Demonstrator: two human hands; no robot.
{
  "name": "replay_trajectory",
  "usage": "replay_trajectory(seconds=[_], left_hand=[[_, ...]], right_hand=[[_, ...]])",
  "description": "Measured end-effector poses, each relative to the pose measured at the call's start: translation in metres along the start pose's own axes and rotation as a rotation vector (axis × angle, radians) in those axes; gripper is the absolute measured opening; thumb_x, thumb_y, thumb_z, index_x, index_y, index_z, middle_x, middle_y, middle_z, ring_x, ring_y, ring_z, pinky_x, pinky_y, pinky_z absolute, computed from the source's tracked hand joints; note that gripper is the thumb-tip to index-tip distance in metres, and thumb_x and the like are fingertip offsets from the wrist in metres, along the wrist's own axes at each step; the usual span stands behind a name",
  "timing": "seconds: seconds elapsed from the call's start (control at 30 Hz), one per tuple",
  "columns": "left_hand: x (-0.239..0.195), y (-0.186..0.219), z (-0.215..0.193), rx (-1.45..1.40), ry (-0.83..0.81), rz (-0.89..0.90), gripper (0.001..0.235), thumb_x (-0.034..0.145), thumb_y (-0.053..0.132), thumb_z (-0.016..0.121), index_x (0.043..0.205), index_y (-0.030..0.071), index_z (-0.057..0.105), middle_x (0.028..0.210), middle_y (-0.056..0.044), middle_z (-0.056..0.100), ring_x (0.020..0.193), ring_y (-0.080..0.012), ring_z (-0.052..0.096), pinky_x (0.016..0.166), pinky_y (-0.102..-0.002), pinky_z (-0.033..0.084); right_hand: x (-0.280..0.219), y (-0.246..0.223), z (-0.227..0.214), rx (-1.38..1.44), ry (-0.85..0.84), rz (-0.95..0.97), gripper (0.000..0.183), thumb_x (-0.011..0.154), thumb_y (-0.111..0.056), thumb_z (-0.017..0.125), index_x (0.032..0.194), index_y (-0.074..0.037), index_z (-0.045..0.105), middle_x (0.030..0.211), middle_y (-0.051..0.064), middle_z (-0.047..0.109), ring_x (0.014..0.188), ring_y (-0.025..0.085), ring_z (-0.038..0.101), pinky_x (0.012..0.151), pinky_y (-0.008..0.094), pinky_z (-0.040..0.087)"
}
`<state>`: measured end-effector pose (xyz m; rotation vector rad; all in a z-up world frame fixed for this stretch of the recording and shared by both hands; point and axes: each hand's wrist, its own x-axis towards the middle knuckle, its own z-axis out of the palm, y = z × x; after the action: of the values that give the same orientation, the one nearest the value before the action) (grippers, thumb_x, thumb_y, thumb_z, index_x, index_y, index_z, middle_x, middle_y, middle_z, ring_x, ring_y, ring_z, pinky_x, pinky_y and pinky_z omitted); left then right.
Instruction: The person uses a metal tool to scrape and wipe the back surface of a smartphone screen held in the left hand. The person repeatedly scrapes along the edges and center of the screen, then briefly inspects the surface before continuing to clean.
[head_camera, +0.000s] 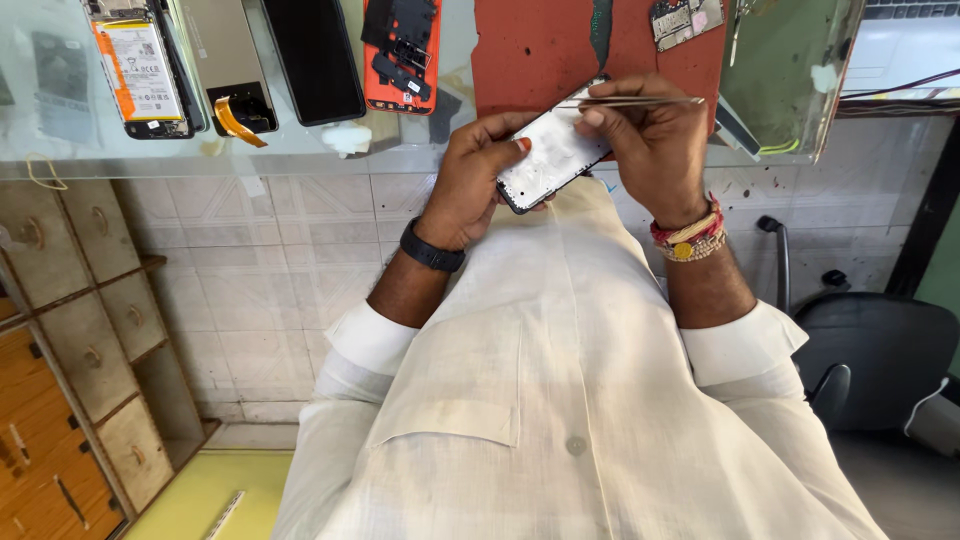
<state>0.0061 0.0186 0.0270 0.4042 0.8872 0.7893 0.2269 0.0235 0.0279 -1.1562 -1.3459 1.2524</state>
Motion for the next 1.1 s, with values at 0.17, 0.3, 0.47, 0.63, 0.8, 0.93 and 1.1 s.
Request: replay_trajectory(seconds=[0.17, 0.3, 0.47, 0.63, 0.8, 0.93, 1.1], left_hand=[[0.0, -0.003, 0.002, -0.062, 0.012, 0.06, 0.033, 0.098, -0.001, 0.051, 0.126, -0.015, 0.06, 0.099, -0.024, 0.073, 0.069, -0.0288, 0.075, 0.052, -0.041, 0.065], [0.002, -0.005, 0.003, -0.038, 0.072, 0.091, 0.033, 0.095, -0.002, 0.051, 0.124, -0.016, 0.061, 0.098, -0.024, 0.073, 0.067, -0.0284, 0.075, 0.049, -0.04, 0.064], [0.005, -0.01, 0.0, -0.066, 0.062, 0.112, 0.033, 0.096, -0.002, 0.052, 0.124, -0.016, 0.063, 0.095, -0.023, 0.073, 0.064, -0.0272, 0.074, 0.048, -0.038, 0.063], [0.009, -0.016, -0.002, -0.063, 0.078, 0.132, 0.034, 0.096, -0.001, 0.052, 0.125, -0.015, 0.063, 0.094, -0.021, 0.073, 0.063, -0.0251, 0.073, 0.045, -0.036, 0.061], [0.007, -0.015, -0.001, -0.072, 0.067, 0.137, 0.034, 0.096, -0.001, 0.053, 0.125, -0.014, 0.064, 0.095, -0.02, 0.073, 0.062, -0.0241, 0.072, 0.044, -0.035, 0.059], [0.008, -0.012, -0.002, -0.098, 0.07, 0.101, 0.032, 0.094, -0.002, 0.052, 0.121, -0.013, 0.064, 0.093, -0.021, 0.073, 0.061, -0.0259, 0.074, 0.044, -0.036, 0.06], [0.009, -0.015, -0.003, -0.109, 0.076, 0.133, 0.032, 0.096, -0.003, 0.053, 0.122, -0.015, 0.066, 0.093, -0.02, 0.072, 0.061, -0.0237, 0.071, 0.046, -0.037, 0.06]], right_hand=[[0.006, -0.013, 0.0, -0.276, -0.073, -0.148, 0.012, 0.106, -0.001, 0.078, 0.111, 0.007, 0.069, 0.101, 0.016, 0.074, 0.089, 0.018, 0.073, 0.078, 0.028, 0.059], [0.013, -0.022, 0.006, -0.387, -0.077, -0.168, 0.01, 0.106, -0.003, 0.078, 0.104, 0.006, 0.073, 0.09, 0.013, 0.074, 0.076, 0.016, 0.071, 0.066, 0.026, 0.055], [0.021, -0.017, 0.015, -0.394, -0.064, -0.173, 0.011, 0.108, -0.002, 0.075, 0.105, 0.007, 0.068, 0.087, 0.012, 0.074, 0.078, 0.017, 0.075, 0.065, 0.027, 0.058], [0.032, -0.001, 0.013, -0.345, 0.002, -0.116, 0.014, 0.111, 0.0, 0.073, 0.106, 0.007, 0.062, 0.085, 0.012, 0.075, 0.079, 0.016, 0.078, 0.067, 0.027, 0.064], [0.031, -0.004, 0.013, -0.282, 0.13, -0.094, 0.015, 0.112, 0.0, 0.071, 0.107, 0.007, 0.059, 0.087, 0.012, 0.074, 0.078, 0.014, 0.077, 0.068, 0.027, 0.065], [0.026, -0.011, 0.015, -0.334, 0.008, -0.075, 0.011, 0.109, 0.002, 0.075, 0.104, 0.006, 0.066, 0.085, 0.013, 0.075, 0.075, 0.016, 0.075, 0.063, 0.028, 0.059], [0.032, -0.003, 0.019, -0.368, -0.042, -0.102, 0.014, 0.108, 0.001, 0.075, 0.104, 0.007, 0.063, 0.082, 0.012, 0.073, 0.074, 0.015, 0.076, 0.062, 0.027, 0.06]])
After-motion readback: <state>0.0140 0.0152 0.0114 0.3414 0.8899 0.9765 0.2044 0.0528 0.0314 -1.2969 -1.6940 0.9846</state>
